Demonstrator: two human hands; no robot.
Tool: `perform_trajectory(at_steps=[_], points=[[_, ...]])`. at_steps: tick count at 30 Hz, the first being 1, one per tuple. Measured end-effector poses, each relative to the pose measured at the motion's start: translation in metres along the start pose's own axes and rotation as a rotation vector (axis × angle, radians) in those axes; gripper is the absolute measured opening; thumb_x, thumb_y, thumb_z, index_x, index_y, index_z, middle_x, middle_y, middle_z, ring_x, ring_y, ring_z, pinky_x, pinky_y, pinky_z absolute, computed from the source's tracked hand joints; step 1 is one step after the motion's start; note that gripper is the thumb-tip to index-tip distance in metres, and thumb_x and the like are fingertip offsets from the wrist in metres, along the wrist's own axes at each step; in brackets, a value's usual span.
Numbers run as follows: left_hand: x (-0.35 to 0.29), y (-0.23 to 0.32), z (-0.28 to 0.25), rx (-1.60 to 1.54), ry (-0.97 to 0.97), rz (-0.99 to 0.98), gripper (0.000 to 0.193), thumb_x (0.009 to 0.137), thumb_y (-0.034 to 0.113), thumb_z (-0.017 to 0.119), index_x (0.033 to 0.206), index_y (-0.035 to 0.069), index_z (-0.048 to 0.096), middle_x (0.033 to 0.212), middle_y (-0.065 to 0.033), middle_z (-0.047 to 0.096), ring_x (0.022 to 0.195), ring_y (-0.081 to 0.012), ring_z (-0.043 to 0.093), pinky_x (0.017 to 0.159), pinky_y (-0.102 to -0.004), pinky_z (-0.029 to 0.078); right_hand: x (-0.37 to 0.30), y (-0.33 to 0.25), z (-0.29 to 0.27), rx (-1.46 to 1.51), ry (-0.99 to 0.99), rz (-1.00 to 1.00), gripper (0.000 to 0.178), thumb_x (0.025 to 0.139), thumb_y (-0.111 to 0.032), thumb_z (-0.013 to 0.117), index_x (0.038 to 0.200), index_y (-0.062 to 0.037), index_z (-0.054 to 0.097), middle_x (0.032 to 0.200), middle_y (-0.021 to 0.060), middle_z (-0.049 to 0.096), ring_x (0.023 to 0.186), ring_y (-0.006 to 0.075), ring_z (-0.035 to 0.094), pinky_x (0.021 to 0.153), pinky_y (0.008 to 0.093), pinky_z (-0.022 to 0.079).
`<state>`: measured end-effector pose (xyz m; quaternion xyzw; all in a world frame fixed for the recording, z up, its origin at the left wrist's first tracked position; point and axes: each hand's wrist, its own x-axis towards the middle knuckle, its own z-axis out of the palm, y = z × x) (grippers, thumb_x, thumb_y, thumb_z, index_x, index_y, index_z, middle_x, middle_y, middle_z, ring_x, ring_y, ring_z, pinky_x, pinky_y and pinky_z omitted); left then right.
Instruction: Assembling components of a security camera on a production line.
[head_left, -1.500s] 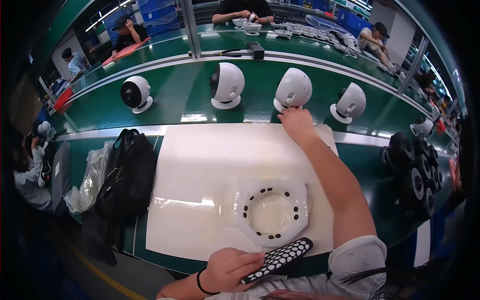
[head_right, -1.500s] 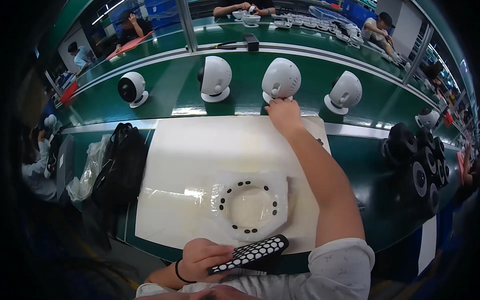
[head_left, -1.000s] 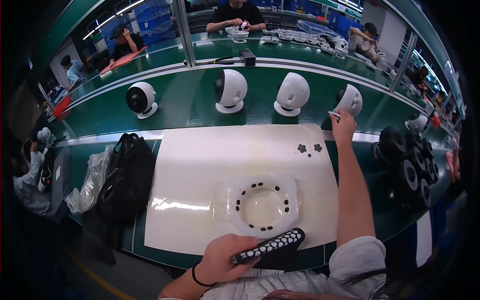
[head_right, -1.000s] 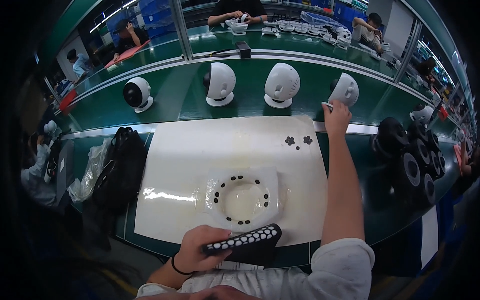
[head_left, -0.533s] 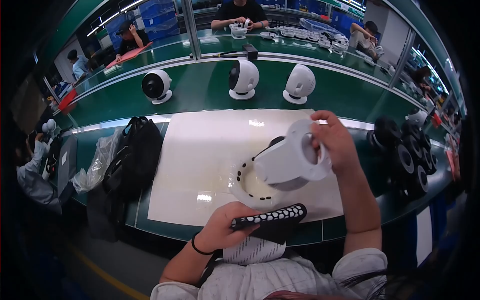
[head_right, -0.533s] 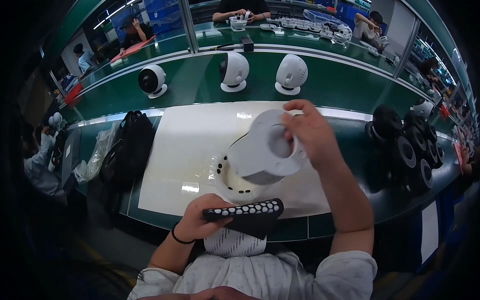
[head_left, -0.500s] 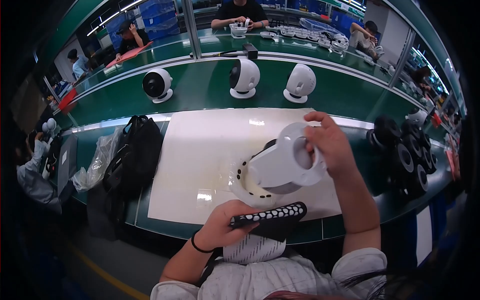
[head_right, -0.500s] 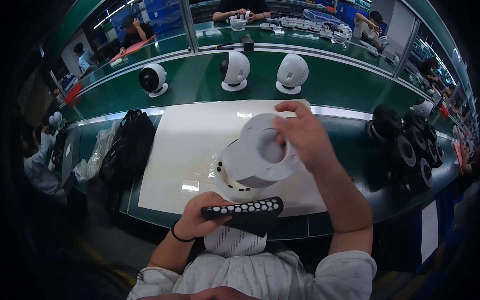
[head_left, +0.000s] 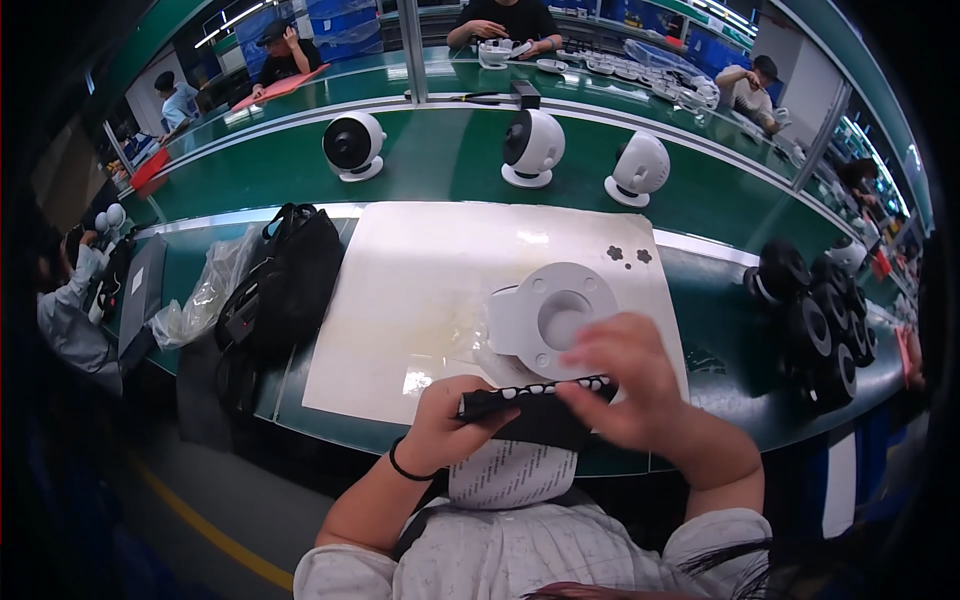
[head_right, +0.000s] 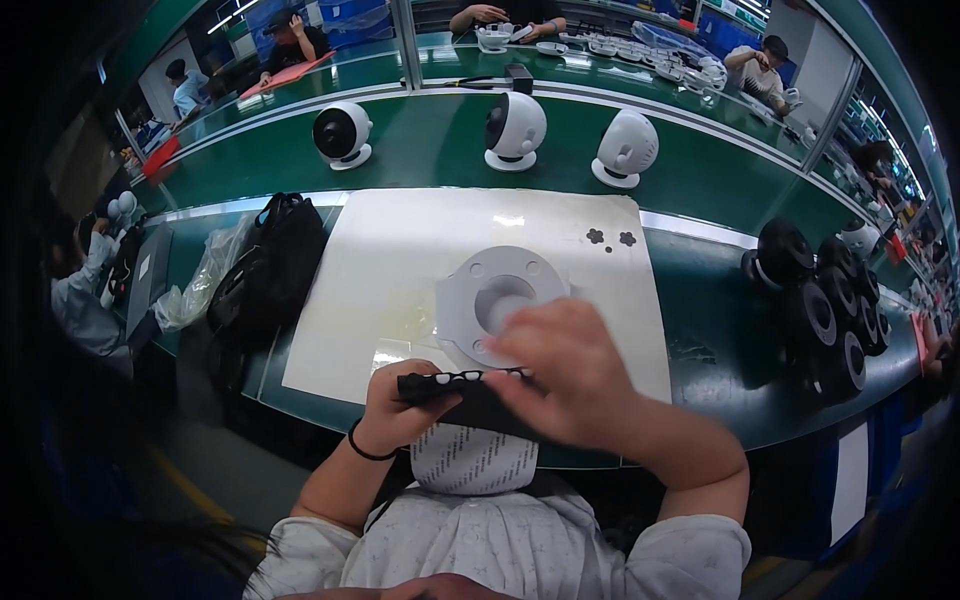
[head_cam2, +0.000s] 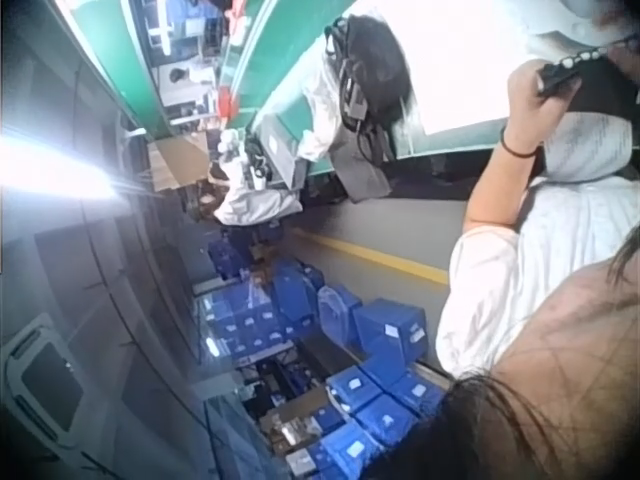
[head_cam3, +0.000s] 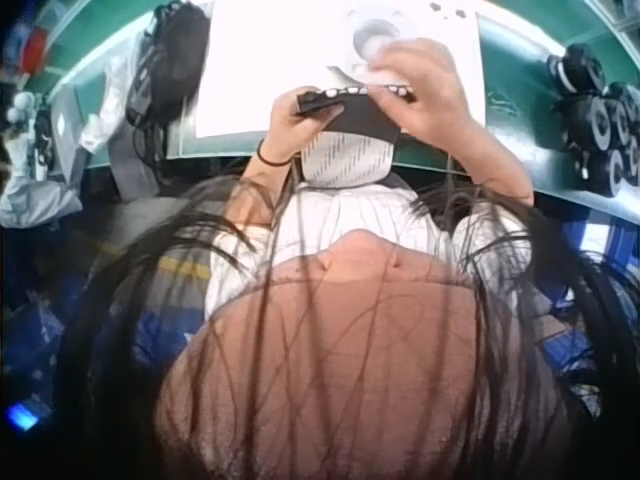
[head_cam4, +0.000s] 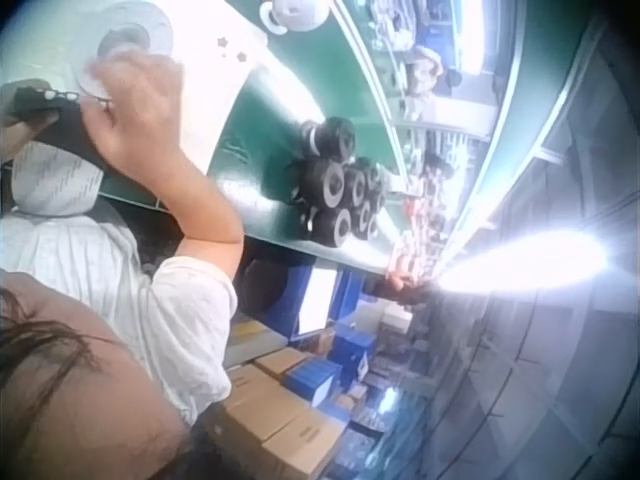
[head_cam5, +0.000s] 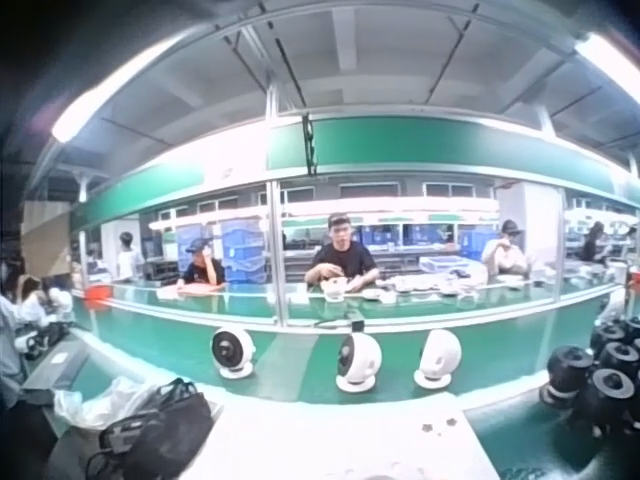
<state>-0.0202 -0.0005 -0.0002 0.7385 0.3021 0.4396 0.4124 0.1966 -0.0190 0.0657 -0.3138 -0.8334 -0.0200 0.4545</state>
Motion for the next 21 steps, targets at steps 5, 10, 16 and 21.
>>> perform_trajectory(at_steps=[5,10,16,21], points=[[0.002,-0.001,0.005,0.029,0.021,0.037,0.014,0.069,0.005,0.070,0.068,0.003,0.056,0.057,-0.0087,0.053,0.050,-0.0199,0.051,0.046,-0.0278,0.037,-0.002,-0.011,0.020,-0.018,-0.064,-0.106,0.032,0.066,-0.003,0.065,0.097,-0.0081,0.059,0.082,0.0024,0.058,0.080,0.0182,0.057,0.074,0.0321,0.041],[0.002,0.002,0.001,0.023,0.006,-0.005,0.013,0.066,0.002,0.067,0.071,0.002,0.054,0.061,-0.0053,0.054,0.053,-0.0122,0.050,0.049,-0.0238,0.039,-0.009,-0.015,0.023,0.177,-0.206,-0.160,0.032,0.067,-0.004,0.063,0.099,-0.0081,0.056,0.083,0.0039,0.057,0.079,0.0200,0.056,0.071,0.0329,0.042],[0.001,-0.009,-0.004,0.141,-0.012,0.165,0.015,0.064,0.003,0.065,0.077,0.005,0.058,0.068,-0.0102,0.058,0.061,-0.0280,0.056,0.054,-0.0324,0.043,0.002,-0.019,0.043,0.306,-0.015,-0.060,0.033,0.072,-0.003,0.060,0.104,-0.0077,0.055,0.102,0.0069,0.053,0.083,0.0210,0.054,0.070,0.0327,0.041],[0.002,-0.006,-0.010,0.165,-0.031,0.193,0.018,0.061,0.002,0.065,0.078,0.005,0.058,0.069,-0.0103,0.058,0.062,-0.0277,0.057,0.054,-0.0331,0.044,-0.003,-0.018,0.051,0.205,-0.087,-0.260,0.039,0.072,-0.006,0.061,0.110,-0.0095,0.053,0.098,0.0062,0.051,0.082,0.0205,0.054,0.067,0.0323,0.041]])
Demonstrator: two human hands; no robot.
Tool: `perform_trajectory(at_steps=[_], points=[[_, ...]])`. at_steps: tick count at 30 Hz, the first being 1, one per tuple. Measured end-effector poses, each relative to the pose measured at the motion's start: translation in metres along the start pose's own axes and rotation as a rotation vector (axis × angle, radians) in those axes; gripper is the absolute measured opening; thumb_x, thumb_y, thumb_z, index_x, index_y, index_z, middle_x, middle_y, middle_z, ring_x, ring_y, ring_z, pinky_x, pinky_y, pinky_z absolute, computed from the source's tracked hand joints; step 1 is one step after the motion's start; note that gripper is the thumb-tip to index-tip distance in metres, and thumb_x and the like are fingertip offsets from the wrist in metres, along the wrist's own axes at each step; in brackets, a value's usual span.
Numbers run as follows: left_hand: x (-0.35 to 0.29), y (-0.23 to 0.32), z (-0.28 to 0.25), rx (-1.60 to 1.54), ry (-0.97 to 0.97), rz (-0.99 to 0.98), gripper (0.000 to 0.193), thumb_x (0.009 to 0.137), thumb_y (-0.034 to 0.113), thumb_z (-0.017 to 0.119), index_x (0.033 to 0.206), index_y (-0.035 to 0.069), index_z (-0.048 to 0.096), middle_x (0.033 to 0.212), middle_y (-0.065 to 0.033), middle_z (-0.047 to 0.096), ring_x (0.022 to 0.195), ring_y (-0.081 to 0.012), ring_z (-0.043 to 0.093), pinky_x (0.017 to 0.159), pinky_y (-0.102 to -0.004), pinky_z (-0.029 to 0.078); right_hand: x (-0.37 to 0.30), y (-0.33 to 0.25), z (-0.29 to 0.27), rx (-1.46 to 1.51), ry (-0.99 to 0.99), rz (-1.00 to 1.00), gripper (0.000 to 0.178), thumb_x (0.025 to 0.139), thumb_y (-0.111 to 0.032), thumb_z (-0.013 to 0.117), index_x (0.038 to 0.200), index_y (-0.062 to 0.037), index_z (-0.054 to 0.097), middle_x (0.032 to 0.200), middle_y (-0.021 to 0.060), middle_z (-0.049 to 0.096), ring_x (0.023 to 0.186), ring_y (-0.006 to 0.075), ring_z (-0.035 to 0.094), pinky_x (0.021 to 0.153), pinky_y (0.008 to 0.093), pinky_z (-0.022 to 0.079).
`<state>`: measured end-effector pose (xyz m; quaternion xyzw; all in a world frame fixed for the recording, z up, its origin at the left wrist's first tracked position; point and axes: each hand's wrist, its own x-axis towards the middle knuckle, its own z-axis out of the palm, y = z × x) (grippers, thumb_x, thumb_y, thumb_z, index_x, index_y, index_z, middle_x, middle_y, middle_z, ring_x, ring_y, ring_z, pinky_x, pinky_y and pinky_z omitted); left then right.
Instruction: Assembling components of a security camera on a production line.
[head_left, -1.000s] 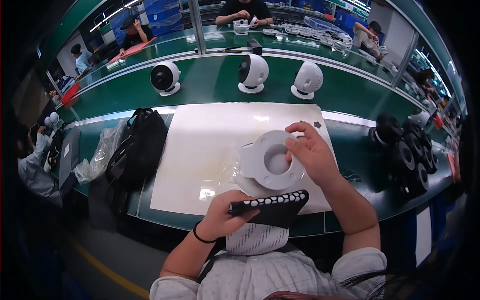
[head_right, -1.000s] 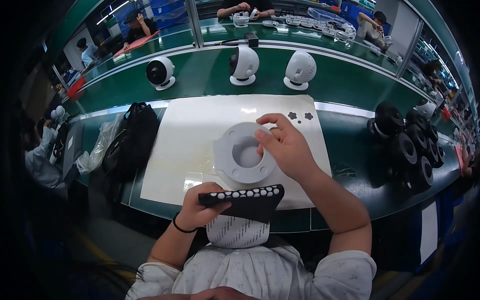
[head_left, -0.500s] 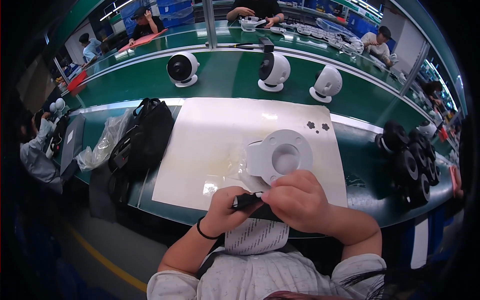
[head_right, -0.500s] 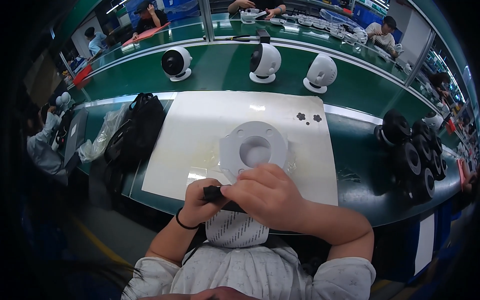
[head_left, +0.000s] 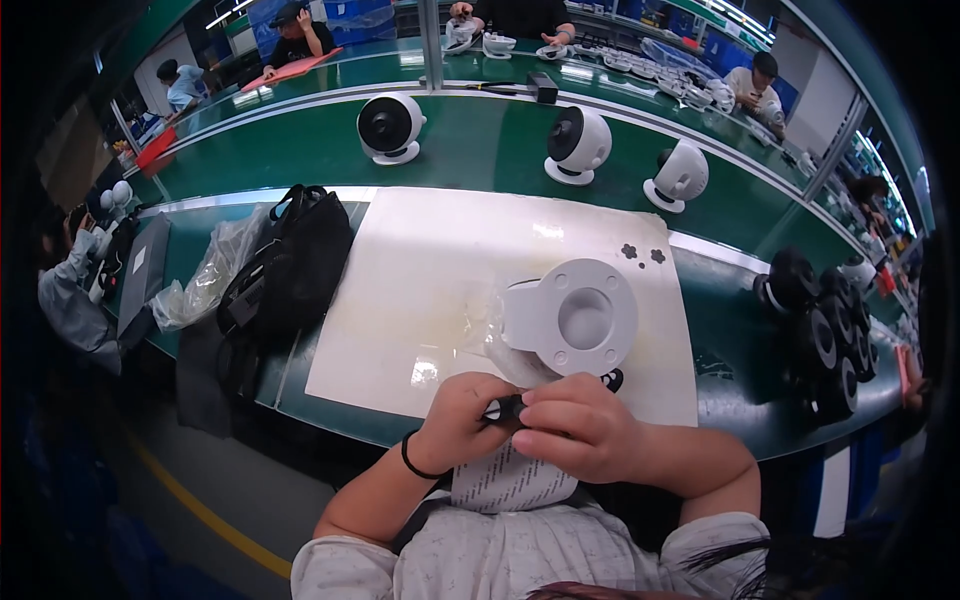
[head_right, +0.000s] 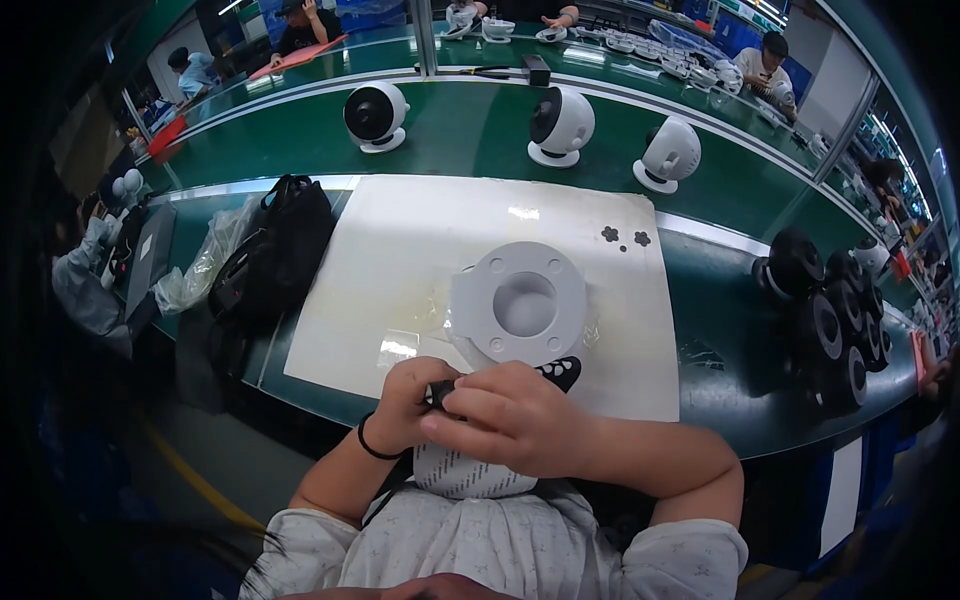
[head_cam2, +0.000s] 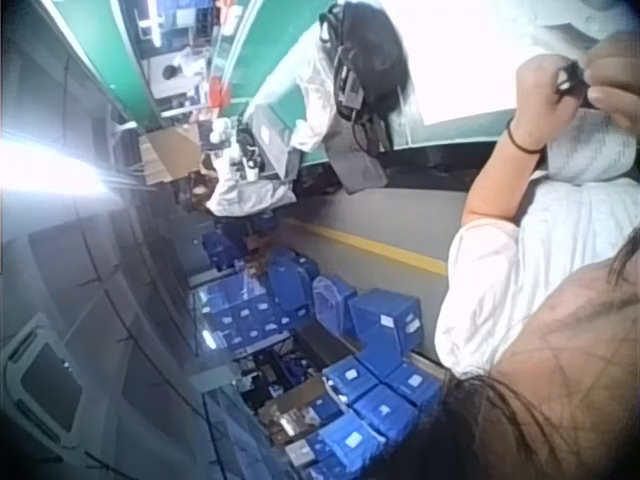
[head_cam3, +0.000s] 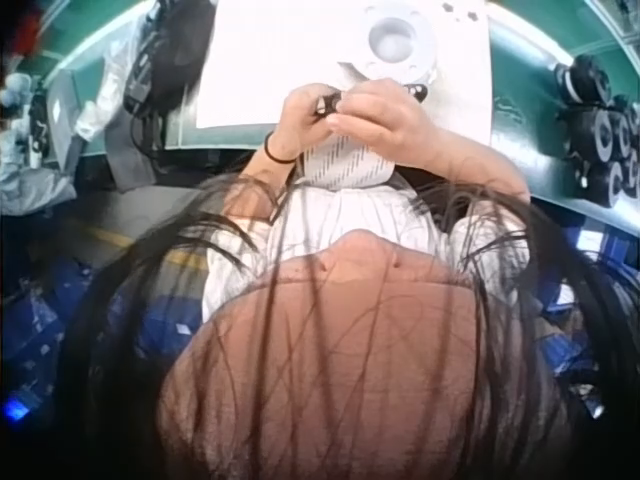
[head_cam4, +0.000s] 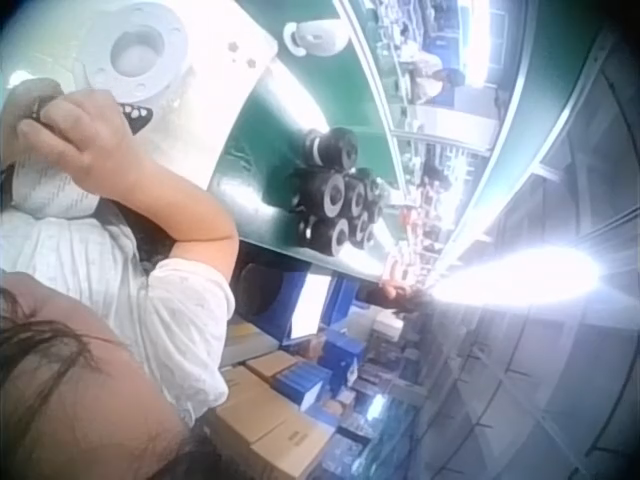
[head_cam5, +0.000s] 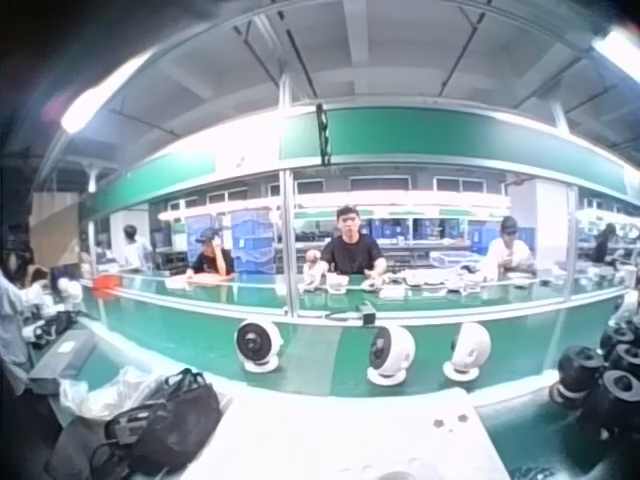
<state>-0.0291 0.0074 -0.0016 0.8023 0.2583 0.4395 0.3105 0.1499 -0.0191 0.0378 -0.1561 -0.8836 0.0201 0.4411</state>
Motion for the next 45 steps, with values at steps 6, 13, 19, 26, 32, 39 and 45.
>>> perform_trajectory(at_steps=[6,13,19,26,32,39,45], points=[[-0.002,-0.003,-0.002,-0.031,0.015,-0.001,0.020,0.061,0.003,0.067,0.078,0.006,0.058,0.068,-0.0099,0.058,0.059,-0.0274,0.056,0.052,-0.0327,0.043,0.001,0.001,-0.003,0.137,0.051,-0.090,0.034,0.071,-0.008,0.063,0.104,-0.0121,0.058,0.101,0.0044,0.050,0.083,0.0192,0.055,0.064,0.0284,0.042],[-0.006,-0.011,-0.004,0.129,0.009,0.165,0.030,0.060,0.004,0.069,0.085,0.008,0.054,0.067,-0.0071,0.055,0.059,-0.0273,0.054,0.052,-0.0354,0.041,0.026,-0.004,-0.008,-0.221,-0.126,0.255,0.020,0.071,-0.013,0.064,0.090,-0.0090,0.060,0.117,0.0051,0.049,0.110,0.0233,0.044,0.084,0.0360,0.032],[-0.005,-0.018,-0.007,0.098,0.017,0.201,0.030,0.058,0.004,0.070,0.085,0.008,0.055,0.066,-0.0072,0.055,0.058,-0.0263,0.053,0.051,-0.0347,0.041,0.022,-0.001,-0.012,-0.128,-0.157,0.185,0.013,0.068,-0.013,0.069,0.079,-0.0113,0.062,0.114,0.0036,0.052,0.109,0.0270,0.042,0.084,0.0387,0.032],[-0.005,-0.013,-0.013,0.121,0.063,0.159,0.022,0.062,0.006,0.072,0.079,0.008,0.058,0.076,-0.0091,0.058,0.058,-0.0226,0.056,0.049,-0.0297,0.043,0.023,0.028,-0.034,-0.277,0.133,0.474,0.009,0.071,-0.013,0.065,0.078,-0.0110,0.061,0.124,0.0111,0.042,0.124,0.0314,0.026,0.101,0.0414,0.021],[-0.005,-0.021,-0.018,0.096,0.080,0.230,0.031,0.060,0.000,0.075,0.087,0.008,0.061,0.125,-0.0172,0.038,0.070,-0.0172,0.058,0.058,-0.0243,0.049,0.028,0.060,-0.043,-0.022,0.137,0.783,0.006,0.076,-0.010,0.061,0.082,-0.0084,0.060,0.127,0.0120,0.041,0.127,0.0317,0.024,0.102,0.0428,0.020],[-0.004,-0.025,-0.018,0.125,0.081,0.220,0.033,0.058,0.002,0.073,0.087,0.009,0.059,0.127,-0.0195,0.041,0.068,-0.0182,0.060,0.056,-0.0249,0.048,0.032,0.059,-0.044,-0.009,0.047,0.756,0.007,0.078,-0.012,0.059,0.083,-0.0077,0.060,0.126,0.0111,0.044,0.126,0.0310,0.026,0.101,0.0432,0.020],[-0.007,-0.030,-0.025,0.130,0.072,0.218,0.033,0.057,0.002,0.072,0.086,0.008,0.059,0.127,-0.0204,0.042,0.059,-0.0159,0.058,0.054,-0.0246,0.047,0.042,0.035,-0.041,-0.681,-0.202,0.516,0.017,0.077,-0.017,0.061,0.092,-0.0106,0.063,0.121,0.0045,0.050,0.122,0.0259,0.034,0.098,0.0421,0.022]])
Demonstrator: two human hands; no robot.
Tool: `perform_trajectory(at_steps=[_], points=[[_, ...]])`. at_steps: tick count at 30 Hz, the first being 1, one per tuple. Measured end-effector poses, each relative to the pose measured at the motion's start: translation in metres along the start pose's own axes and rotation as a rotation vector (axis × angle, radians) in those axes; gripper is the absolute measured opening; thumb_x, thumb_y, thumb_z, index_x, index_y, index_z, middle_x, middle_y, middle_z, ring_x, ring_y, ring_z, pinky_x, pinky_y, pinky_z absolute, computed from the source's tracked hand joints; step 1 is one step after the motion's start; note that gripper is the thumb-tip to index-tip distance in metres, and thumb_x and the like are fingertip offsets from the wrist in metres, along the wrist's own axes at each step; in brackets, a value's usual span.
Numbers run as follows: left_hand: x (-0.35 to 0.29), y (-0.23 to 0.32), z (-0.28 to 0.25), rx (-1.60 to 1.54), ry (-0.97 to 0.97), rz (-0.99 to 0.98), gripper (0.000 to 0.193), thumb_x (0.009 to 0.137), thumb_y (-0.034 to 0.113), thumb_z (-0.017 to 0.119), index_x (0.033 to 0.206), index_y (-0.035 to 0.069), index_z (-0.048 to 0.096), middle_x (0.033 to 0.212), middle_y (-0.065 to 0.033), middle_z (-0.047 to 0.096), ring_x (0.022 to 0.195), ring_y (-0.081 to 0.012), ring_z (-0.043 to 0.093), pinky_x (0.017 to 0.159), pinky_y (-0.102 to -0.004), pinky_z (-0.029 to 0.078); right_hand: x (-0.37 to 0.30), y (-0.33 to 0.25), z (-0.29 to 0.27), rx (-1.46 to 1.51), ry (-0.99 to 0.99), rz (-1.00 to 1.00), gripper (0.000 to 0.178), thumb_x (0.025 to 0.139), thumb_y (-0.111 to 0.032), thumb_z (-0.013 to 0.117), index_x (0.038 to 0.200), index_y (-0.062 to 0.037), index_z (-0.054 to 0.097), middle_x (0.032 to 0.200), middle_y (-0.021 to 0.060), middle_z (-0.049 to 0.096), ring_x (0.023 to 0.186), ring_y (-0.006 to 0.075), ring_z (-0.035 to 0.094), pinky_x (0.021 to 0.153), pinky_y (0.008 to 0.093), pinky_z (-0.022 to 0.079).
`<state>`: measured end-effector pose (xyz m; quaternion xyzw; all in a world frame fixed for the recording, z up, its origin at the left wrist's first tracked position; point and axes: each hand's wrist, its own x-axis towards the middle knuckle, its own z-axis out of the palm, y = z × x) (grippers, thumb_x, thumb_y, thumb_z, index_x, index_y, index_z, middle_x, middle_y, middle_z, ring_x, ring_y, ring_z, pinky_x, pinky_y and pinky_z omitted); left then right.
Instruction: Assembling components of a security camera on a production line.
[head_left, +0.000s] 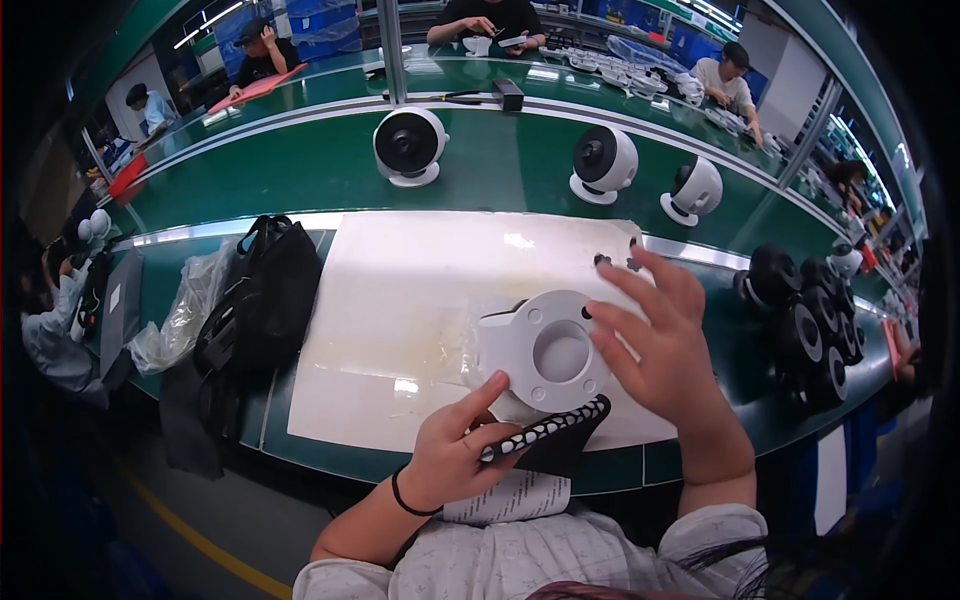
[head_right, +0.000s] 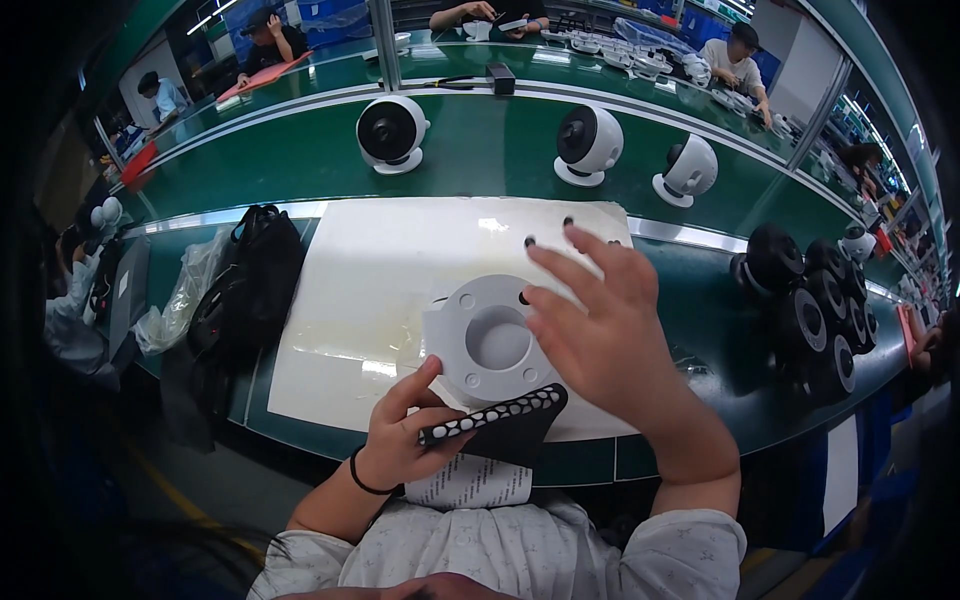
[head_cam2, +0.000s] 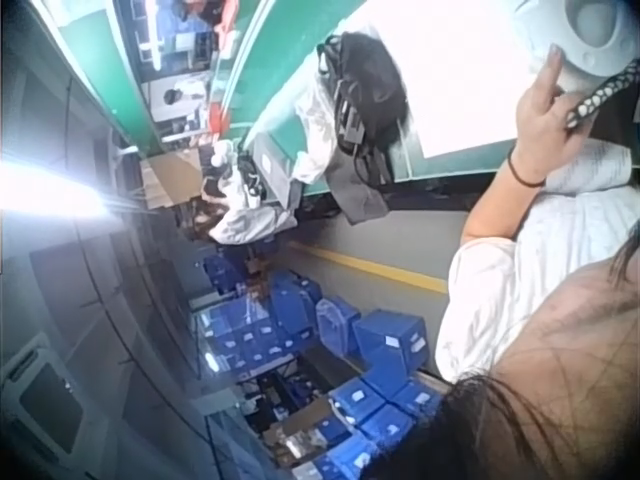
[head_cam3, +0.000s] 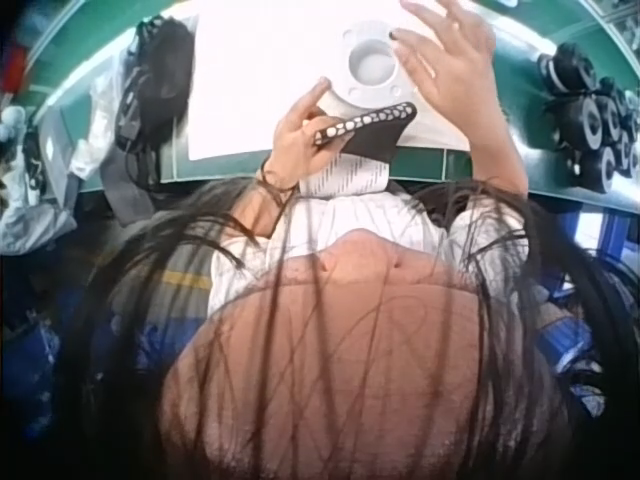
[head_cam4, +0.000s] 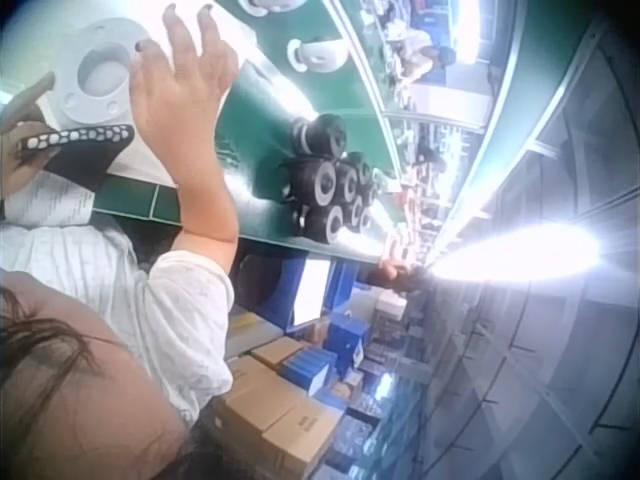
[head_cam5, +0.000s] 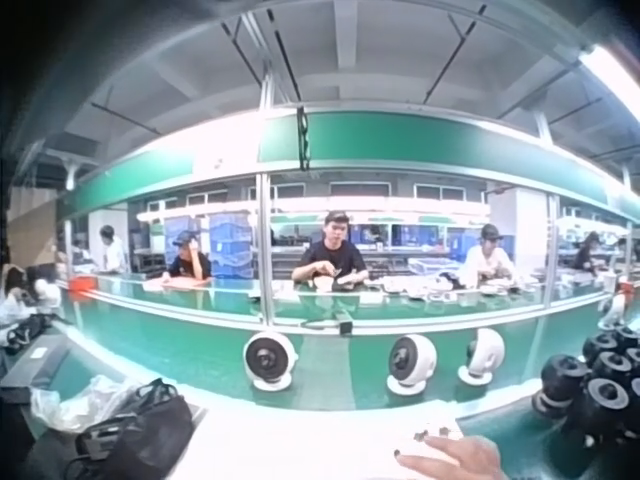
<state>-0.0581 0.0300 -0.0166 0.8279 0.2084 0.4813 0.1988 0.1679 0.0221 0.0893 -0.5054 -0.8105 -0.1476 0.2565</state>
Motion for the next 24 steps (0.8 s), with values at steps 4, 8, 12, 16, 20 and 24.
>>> perform_trajectory(at_steps=[4,8,12,16,20,24], points=[[-0.002,-0.003,-0.013,0.003,-0.047,-0.003,0.033,0.057,-0.001,0.073,0.087,0.006,0.060,0.129,-0.0224,0.039,0.056,-0.0138,0.057,0.053,-0.0233,0.047,0.007,-0.019,-0.005,-0.167,-0.021,-0.027,0.021,0.076,-0.017,0.062,0.096,-0.0104,0.062,0.120,0.0017,0.050,0.121,0.0224,0.035,0.098,0.0426,0.021],[-0.003,-0.003,-0.017,-0.012,0.014,-0.042,0.033,0.054,0.003,0.070,0.085,0.009,0.059,0.126,-0.0189,0.045,0.054,-0.0157,0.055,0.052,-0.0262,0.045,0.027,-0.013,0.007,0.156,0.071,0.021,0.022,0.075,-0.010,0.060,0.096,-0.0076,0.059,0.106,0.0032,0.056,0.109,0.0228,0.044,0.099,0.0423,0.018],[-0.003,-0.005,-0.024,0.015,-0.023,-0.033,0.030,0.057,0.003,0.072,0.084,0.006,0.059,0.126,-0.0216,0.043,0.059,-0.0165,0.058,0.054,-0.0251,0.046,0.047,-0.019,0.021,0.539,0.030,0.020,0.029,0.075,-0.002,0.054,0.104,-0.0079,0.051,0.087,0.0033,0.055,0.092,0.0215,0.049,0.099,0.0445,0.016],[-0.003,-0.007,-0.029,0.037,-0.054,0.000,0.030,0.059,0.002,0.074,0.084,0.005,0.059,0.127,-0.0240,0.040,0.066,-0.0180,0.062,0.057,-0.0241,0.048,0.054,-0.028,0.024,0.598,-0.122,0.072,0.033,0.077,-0.003,0.052,0.110,-0.0080,0.046,0.084,0.0019,0.054,0.094,0.0185,0.049,0.101,0.0486,0.011],[-0.004,-0.007,-0.029,0.027,-0.046,-0.013,0.030,0.059,0.002,0.074,0.084,0.005,0.059,0.127,-0.0238,0.041,0.068,-0.0190,0.063,0.057,-0.0241,0.049,0.056,-0.034,0.019,0.537,-0.204,0.102,0.031,0.077,-0.005,0.054,0.108,-0.0077,0.049,0.084,0.0020,0.056,0.097,0.0182,0.050,0.102,0.0498,0.011],[-0.003,-0.009,-0.040,0.015,-0.067,-0.045,0.030,0.059,0.002,0.074,0.085,0.005,0.059,0.127,-0.0234,0.041,0.069,-0.0199,0.063,0.057,-0.0242,0.049,0.057,-0.046,0.021,0.306,-0.110,-0.038,0.030,0.077,-0.004,0.054,0.107,-0.0075,0.051,0.084,0.0023,0.056,0.098,0.0183,0.051,0.102,0.0497,0.011]])
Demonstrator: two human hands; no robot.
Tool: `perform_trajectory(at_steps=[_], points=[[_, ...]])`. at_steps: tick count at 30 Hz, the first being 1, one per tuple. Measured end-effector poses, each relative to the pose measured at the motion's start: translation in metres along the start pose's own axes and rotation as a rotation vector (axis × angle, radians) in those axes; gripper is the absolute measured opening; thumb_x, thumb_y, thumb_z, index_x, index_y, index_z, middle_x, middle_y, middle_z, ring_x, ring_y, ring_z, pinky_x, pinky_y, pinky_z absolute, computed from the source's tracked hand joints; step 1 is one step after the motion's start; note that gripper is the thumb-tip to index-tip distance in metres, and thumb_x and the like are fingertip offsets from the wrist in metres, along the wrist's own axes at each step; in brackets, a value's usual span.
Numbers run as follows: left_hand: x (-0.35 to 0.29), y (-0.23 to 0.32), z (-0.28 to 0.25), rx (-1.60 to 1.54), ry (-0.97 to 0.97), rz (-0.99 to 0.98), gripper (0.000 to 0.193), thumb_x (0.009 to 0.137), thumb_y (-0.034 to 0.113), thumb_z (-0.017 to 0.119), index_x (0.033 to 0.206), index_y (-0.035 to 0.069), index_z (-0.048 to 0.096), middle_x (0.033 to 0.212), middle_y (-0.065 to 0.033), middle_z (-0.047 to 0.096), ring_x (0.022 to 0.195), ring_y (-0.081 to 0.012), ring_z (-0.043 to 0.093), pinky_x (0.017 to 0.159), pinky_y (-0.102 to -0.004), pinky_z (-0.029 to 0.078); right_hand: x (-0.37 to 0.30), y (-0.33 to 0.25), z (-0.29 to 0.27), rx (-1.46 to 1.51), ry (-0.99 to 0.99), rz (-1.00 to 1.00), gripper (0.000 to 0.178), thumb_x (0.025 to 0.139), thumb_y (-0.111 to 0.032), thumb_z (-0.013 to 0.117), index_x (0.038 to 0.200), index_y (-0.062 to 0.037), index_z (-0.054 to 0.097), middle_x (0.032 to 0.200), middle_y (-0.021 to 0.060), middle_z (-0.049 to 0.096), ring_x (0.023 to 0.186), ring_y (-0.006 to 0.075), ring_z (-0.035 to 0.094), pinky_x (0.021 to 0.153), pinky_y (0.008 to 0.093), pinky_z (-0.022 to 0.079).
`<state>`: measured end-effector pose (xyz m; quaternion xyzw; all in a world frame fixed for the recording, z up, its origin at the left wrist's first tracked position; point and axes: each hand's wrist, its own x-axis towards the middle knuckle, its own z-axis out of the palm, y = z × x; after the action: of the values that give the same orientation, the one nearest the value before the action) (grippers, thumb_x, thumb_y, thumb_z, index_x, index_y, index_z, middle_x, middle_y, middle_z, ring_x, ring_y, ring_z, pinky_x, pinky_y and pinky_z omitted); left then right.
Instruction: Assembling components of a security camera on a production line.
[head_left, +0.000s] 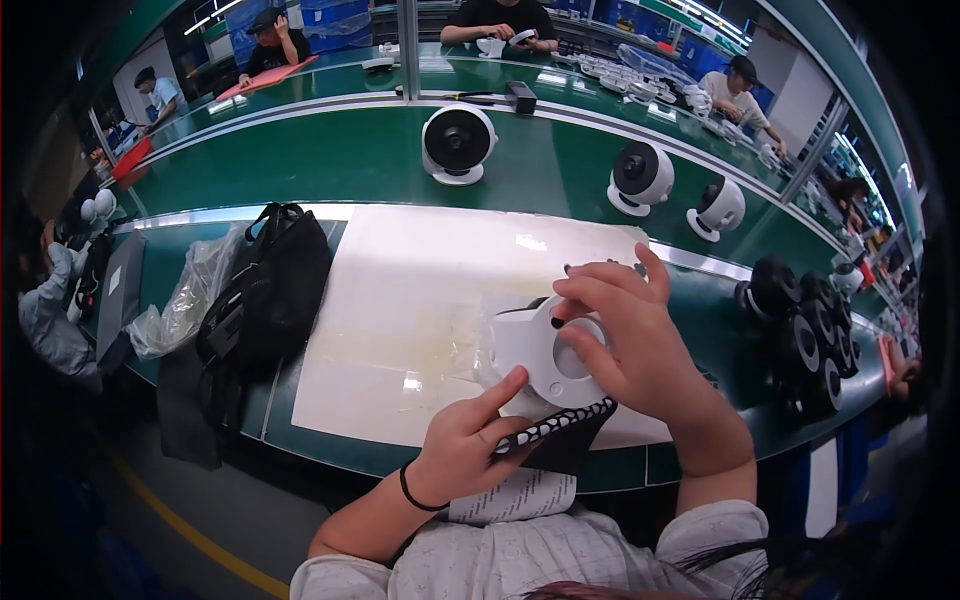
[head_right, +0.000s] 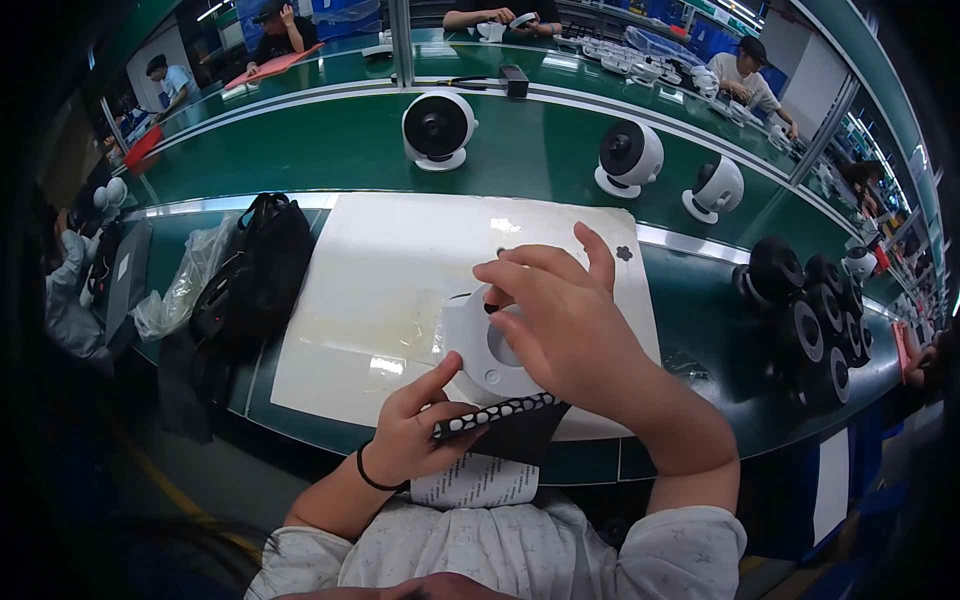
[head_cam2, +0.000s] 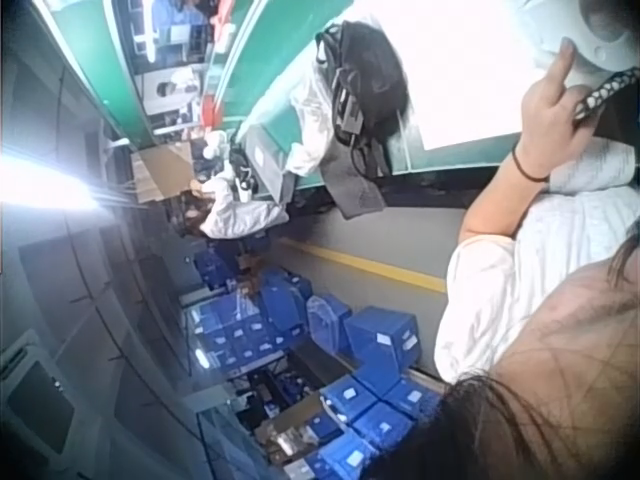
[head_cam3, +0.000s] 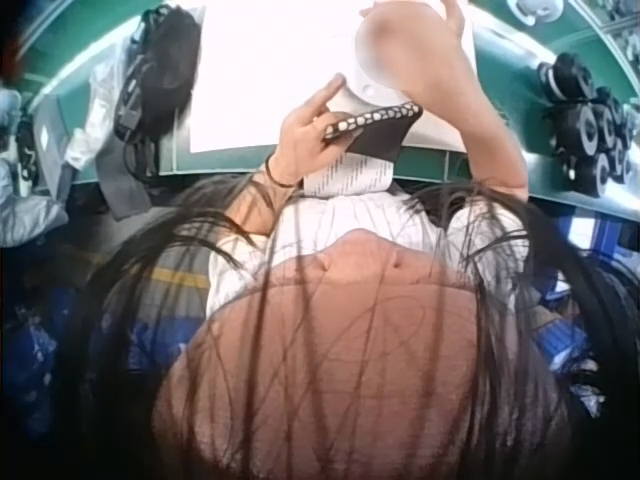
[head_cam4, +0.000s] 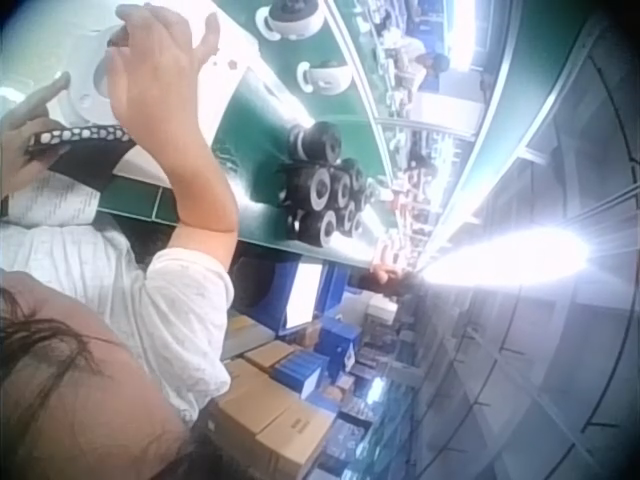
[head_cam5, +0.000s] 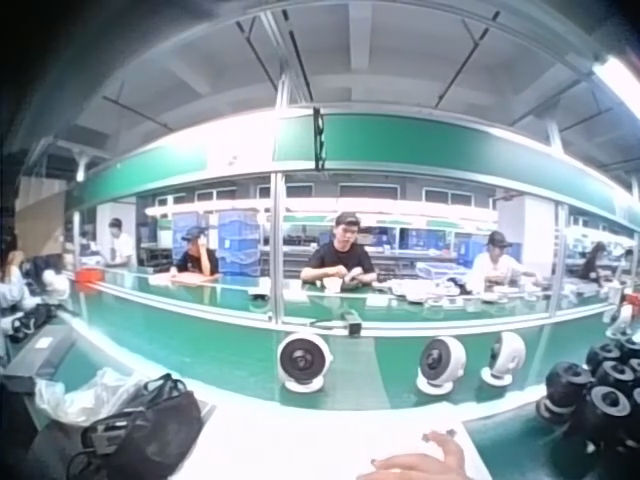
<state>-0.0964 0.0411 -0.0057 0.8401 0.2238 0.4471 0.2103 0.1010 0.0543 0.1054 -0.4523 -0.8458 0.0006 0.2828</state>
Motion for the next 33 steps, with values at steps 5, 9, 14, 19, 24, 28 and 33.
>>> perform_trajectory(at_steps=[5,9,14,19,24,28,33], points=[[0.000,-0.001,-0.005,0.011,-0.002,0.003,0.030,0.059,0.002,0.074,0.085,0.005,0.059,0.127,-0.0234,0.042,0.070,-0.0206,0.063,0.057,-0.0245,0.049,0.005,0.002,0.003,0.242,0.060,0.105,0.032,0.077,-0.003,0.055,0.108,-0.0077,0.051,0.082,0.0021,0.056,0.102,0.0186,0.051,0.101,0.0489,0.012],[0.000,-0.002,-0.007,0.023,-0.006,-0.004,0.028,0.059,0.003,0.074,0.083,0.004,0.059,0.127,-0.0235,0.042,0.072,-0.0222,0.063,0.058,-0.0255,0.049,0.012,-0.001,0.008,0.289,0.068,0.156,0.031,0.077,-0.003,0.054,0.108,-0.0081,0.052,0.082,0.0021,0.058,0.101,0.0192,0.051,0.101,0.0484,0.013],[-0.004,-0.005,-0.013,0.036,-0.002,-0.014,0.029,0.059,0.004,0.075,0.083,0.004,0.059,0.126,-0.0236,0.043,0.073,-0.0231,0.063,0.059,-0.0259,0.049,0.014,-0.012,0.000,-0.177,0.019,-0.103,0.027,0.074,-0.003,0.059,0.100,-0.0096,0.059,0.089,0.0038,0.063,0.102,0.0182,0.053,0.102,0.0478,0.014],[-0.004,-0.009,-0.021,0.002,0.016,-0.003,0.032,0.058,0.002,0.074,0.085,0.005,0.058,0.125,-0.0231,0.044,0.072,-0.0229,0.062,0.058,-0.0256,0.049,0.009,-0.030,0.005,-0.381,0.009,-0.147,0.028,0.073,-0.004,0.061,0.101,-0.0117,0.059,0.093,0.0008,0.063,0.107,0.0194,0.051,0.102,0.0475,0.016],[-0.005,-0.014,-0.028,0.002,0.013,0.002,0.032,0.059,0.002,0.074,0.086,0.004,0.058,0.126,-0.0233,0.043,0.074,-0.0228,0.063,0.058,-0.0255,0.049,-0.002,-0.023,0.014,0.119,0.109,-0.040,0.039,0.072,0.005,0.056,0.108,-0.0088,0.051,0.101,0.0069,0.049,0.091,0.0175,0.053,0.089,0.0400,0.035],[-0.007,-0.017,-0.033,-0.023,0.028,-0.008,0.031,0.059,0.001,0.074,0.085,0.003,0.057,0.126,-0.0240,0.042,0.079,-0.0237,0.063,0.059,-0.0259,0.050,-0.004,-0.035,0.029,0.646,0.070,0.121,0.043,0.073,0.013,0.048,0.111,-0.0061,0.046,0.099,0.0093,0.042,0.083,0.0148,0.051,0.071,0.0244,0.047],[-0.003,-0.019,-0.033,-0.055,0.121,-0.009,0.021,0.061,0.006,0.070,0.078,0.005,0.058,0.125,-0.0166,0.047,0.059,-0.0239,0.058,0.052,-0.0288,0.046,-0.003,-0.042,0.042,0.724,0.047,0.185,0.047,0.073,0.013,0.048,0.115,-0.0070,0.045,0.097,0.0089,0.043,0.083,0.0170,0.051,0.075,0.0281,0.046]])
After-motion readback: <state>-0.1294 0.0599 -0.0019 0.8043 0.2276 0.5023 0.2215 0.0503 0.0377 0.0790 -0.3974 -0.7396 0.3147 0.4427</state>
